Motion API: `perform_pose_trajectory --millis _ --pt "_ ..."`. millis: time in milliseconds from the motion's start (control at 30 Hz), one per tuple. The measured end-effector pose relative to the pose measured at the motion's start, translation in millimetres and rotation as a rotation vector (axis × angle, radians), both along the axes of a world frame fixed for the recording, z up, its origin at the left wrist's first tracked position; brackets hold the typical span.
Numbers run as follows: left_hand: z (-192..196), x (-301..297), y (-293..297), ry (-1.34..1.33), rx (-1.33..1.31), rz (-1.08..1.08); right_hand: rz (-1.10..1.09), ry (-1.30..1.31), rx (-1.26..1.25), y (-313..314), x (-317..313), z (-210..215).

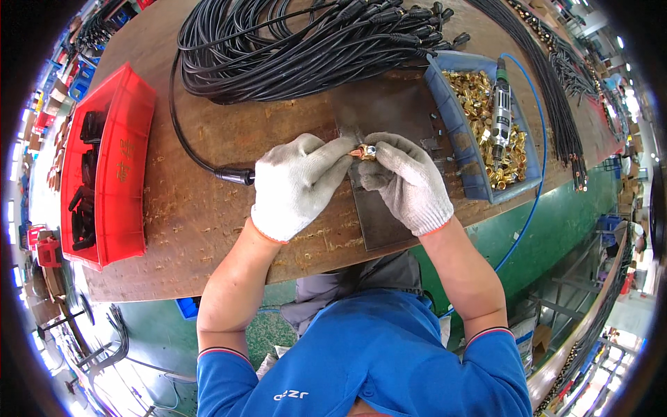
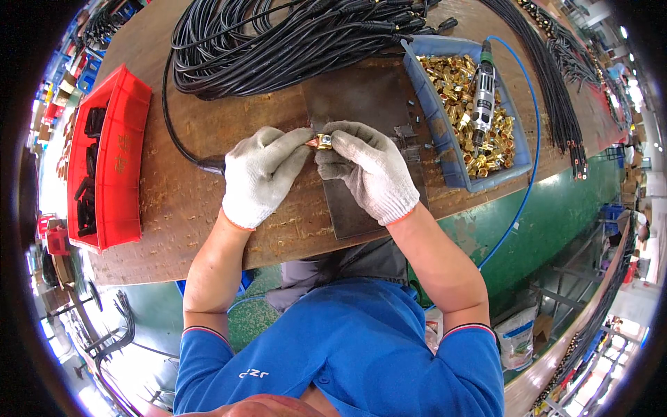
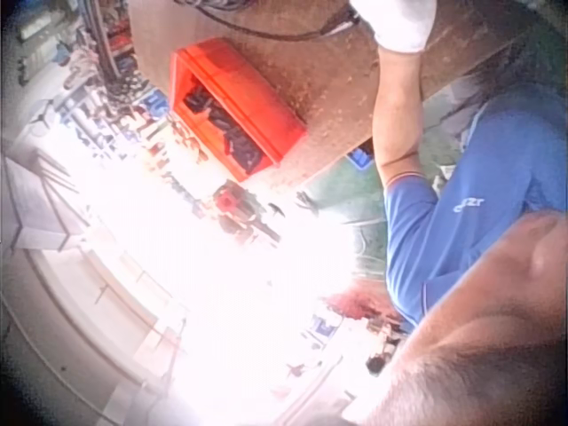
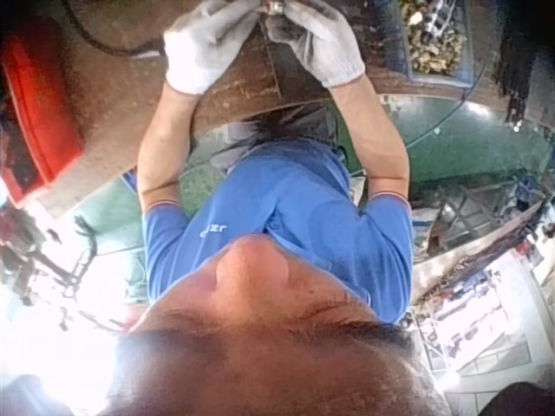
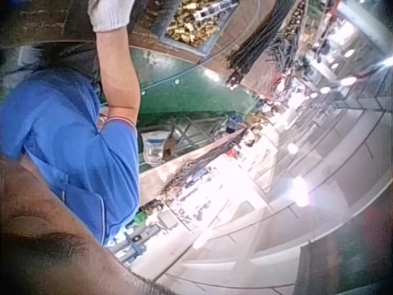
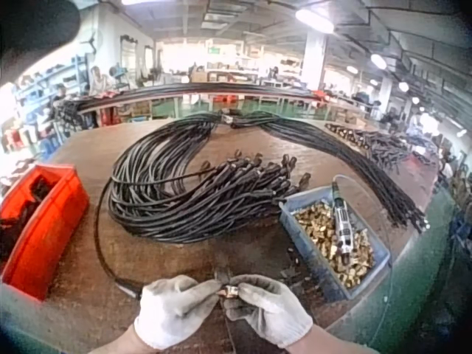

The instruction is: The person attaches brass ferrules to the ends of black cables. They insert the ferrule onto the stripped wire, use a pneumatic crimping tool to secure it, and then slide a black plastic cap over the connection. The finished cables are placed into a red bin.

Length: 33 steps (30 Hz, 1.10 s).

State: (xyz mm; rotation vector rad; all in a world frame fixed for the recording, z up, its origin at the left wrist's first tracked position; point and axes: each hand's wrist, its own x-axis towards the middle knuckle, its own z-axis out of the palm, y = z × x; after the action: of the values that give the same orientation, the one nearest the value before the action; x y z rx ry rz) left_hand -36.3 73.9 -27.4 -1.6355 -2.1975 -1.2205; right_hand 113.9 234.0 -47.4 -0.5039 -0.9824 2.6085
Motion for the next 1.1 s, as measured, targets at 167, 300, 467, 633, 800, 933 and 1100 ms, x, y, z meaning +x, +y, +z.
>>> perform_pose_trajectory --millis 167,300,467,633,800,933,1100 --pt "-2.0 -0.4 -0.3 0.007 -0.046 0.002 -0.002 -0.060 0.102 2.7 0.7 4.3" --pt "-3.4 -1.0 -0.6 -0.014 -0.089 -0.009 -0.008 -0.142 0.191 3.9 -0.3 10.7" --pt "-5.1 -1.5 -0.9 -0.014 -0.104 -0.002 0.006 -0.182 0.277 4.2 -3.3 14.4" --pt "-3.9 -3.5 -1.5 -0.055 -0.152 0.004 0.013 -0.257 0.409 3.3 -6.7 17.9" --pt "-8.2 -19.0 -10.8 -0.115 -0.268 -0.055 0.034 -0.290 0.507 2.6 -9.5 13.0" --pt "-13.0 -17.1 -10.1 -0.104 -0.299 -0.056 0.109 -0.398 0.661 9.3 -11.2 13.1" --pt "-16.8 -13.0 -6.5 -0.091 -0.226 -0.013 0.047 -0.388 1.016 10.0 -15.5 7.3"
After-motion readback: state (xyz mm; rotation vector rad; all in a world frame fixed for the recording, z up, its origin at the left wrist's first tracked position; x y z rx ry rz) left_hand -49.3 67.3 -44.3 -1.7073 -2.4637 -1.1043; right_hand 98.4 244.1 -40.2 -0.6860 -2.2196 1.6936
